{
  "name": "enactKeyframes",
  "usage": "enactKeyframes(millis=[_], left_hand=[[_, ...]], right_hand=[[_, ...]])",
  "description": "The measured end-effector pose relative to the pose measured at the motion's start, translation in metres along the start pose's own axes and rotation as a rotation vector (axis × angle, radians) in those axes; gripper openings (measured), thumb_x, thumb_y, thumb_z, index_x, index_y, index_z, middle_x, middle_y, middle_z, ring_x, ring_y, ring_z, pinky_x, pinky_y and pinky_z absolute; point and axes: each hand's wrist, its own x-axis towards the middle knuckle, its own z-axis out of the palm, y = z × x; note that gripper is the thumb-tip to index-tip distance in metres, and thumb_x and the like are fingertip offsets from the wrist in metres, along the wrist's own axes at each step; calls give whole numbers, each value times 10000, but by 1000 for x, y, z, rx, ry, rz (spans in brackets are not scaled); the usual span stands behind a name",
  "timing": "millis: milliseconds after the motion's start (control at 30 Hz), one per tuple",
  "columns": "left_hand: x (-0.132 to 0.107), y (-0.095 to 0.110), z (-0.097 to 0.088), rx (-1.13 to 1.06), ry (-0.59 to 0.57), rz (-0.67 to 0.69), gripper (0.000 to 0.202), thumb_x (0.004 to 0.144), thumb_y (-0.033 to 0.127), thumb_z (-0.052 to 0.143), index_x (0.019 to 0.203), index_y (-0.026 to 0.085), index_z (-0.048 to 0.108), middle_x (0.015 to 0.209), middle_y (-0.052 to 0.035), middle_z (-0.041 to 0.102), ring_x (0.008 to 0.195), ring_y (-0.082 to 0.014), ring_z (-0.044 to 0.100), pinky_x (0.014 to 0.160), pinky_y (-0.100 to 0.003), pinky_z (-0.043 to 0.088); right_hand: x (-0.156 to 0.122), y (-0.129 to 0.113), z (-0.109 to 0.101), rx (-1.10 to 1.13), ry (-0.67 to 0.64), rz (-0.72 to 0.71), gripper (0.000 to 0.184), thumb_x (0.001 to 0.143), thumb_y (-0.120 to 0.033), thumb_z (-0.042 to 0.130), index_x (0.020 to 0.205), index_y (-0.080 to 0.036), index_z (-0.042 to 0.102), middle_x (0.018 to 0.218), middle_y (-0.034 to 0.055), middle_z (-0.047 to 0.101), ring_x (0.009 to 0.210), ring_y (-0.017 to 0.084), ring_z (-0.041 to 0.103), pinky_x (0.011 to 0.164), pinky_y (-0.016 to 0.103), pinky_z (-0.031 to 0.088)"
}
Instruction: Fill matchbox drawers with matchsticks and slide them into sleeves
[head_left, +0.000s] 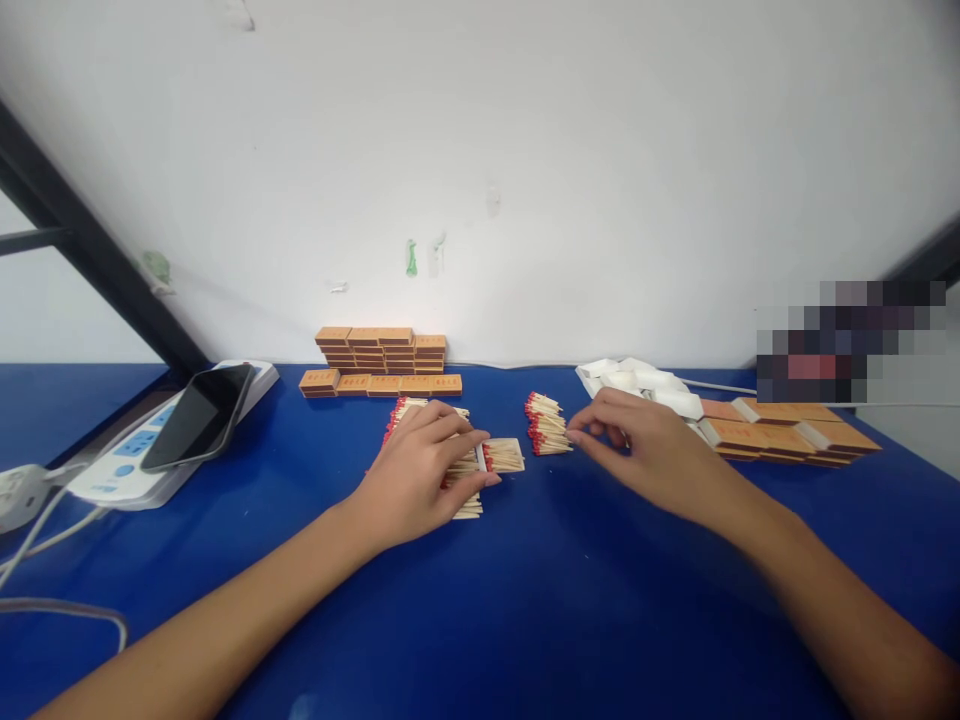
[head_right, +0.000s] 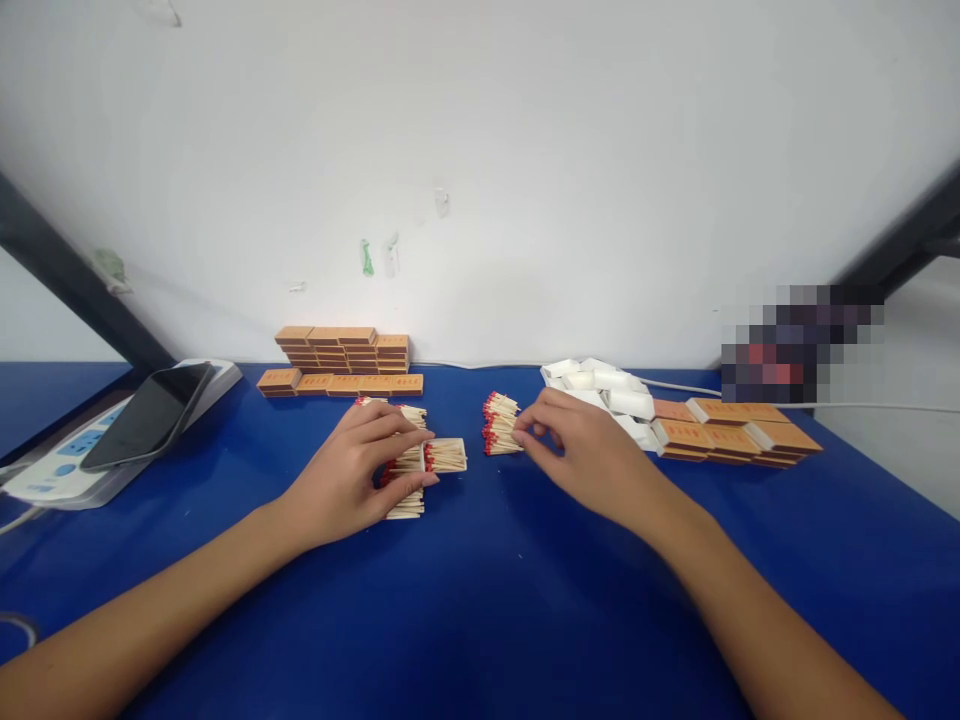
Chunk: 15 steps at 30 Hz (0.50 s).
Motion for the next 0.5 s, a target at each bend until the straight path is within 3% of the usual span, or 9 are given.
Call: enactKeyframes(millis=[133,500], left_hand=[[1,-1,0,6,5,13,353,953,266,860,1236,126,702,1074,-64,649,1035,-269,546,952,-428,452],[0,-1,-2,13,10,20,344,959,263,849,1240,132,701,1069,-68,646,1027,-272,547,945,-427,455]], right_hand=[[-2,22,-1,76,-148,51,136,958,-325,626,922,-245,730,826,25,623,706,173,577,629,317,454],[-1,17,10,109,-248,58,175,984,-304,546,897,-220,674,882,44,618,734,178,579,684,336,473]])
